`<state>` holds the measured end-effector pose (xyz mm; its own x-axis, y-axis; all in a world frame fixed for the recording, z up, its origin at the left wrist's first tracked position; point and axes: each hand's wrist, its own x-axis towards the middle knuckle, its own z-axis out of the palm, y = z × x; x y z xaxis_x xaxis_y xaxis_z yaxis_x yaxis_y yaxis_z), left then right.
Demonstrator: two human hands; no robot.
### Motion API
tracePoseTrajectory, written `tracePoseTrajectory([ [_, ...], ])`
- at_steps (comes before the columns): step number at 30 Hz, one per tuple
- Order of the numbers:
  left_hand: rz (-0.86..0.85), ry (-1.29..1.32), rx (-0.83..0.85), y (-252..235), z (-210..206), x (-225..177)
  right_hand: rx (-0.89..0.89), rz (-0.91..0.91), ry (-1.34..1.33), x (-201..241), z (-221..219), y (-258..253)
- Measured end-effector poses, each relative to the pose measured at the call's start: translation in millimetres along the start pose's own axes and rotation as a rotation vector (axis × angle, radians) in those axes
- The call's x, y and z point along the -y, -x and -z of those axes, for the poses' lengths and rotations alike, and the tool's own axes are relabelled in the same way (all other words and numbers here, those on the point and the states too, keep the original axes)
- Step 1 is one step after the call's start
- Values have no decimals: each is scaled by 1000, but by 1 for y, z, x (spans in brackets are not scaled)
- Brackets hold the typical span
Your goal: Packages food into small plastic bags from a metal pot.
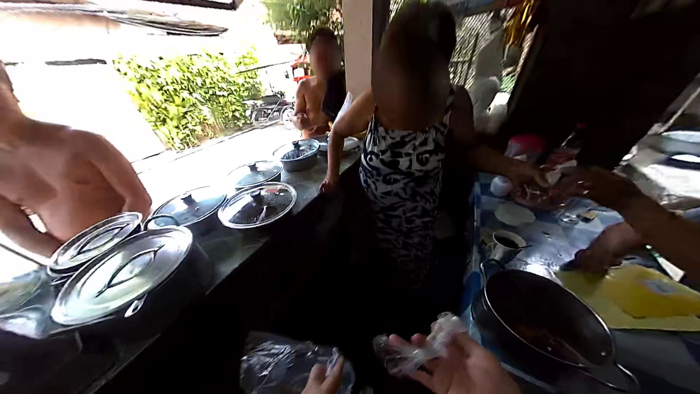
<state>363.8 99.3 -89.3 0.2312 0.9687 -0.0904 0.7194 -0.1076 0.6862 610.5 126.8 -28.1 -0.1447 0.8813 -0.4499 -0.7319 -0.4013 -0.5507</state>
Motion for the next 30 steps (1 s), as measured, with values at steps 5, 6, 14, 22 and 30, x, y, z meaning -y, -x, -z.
tracePoseTrajectory([
  [5,-61,537,103,-30,-32,-49,206,29,-200,30,43,11],
  [6,-76,677,122,-31,-35,-61,221,22,-197,32,50,14],
  [14,-311,835,350,-63,-47,-97,-133,-22,140,24,98,9],
  [22,-151,-284,130,-129,-42,-112,-326,314,472,41,63,6],
  [30,-402,397,486,-178,-50,-114,-227,393,717,69,26,-16],
])
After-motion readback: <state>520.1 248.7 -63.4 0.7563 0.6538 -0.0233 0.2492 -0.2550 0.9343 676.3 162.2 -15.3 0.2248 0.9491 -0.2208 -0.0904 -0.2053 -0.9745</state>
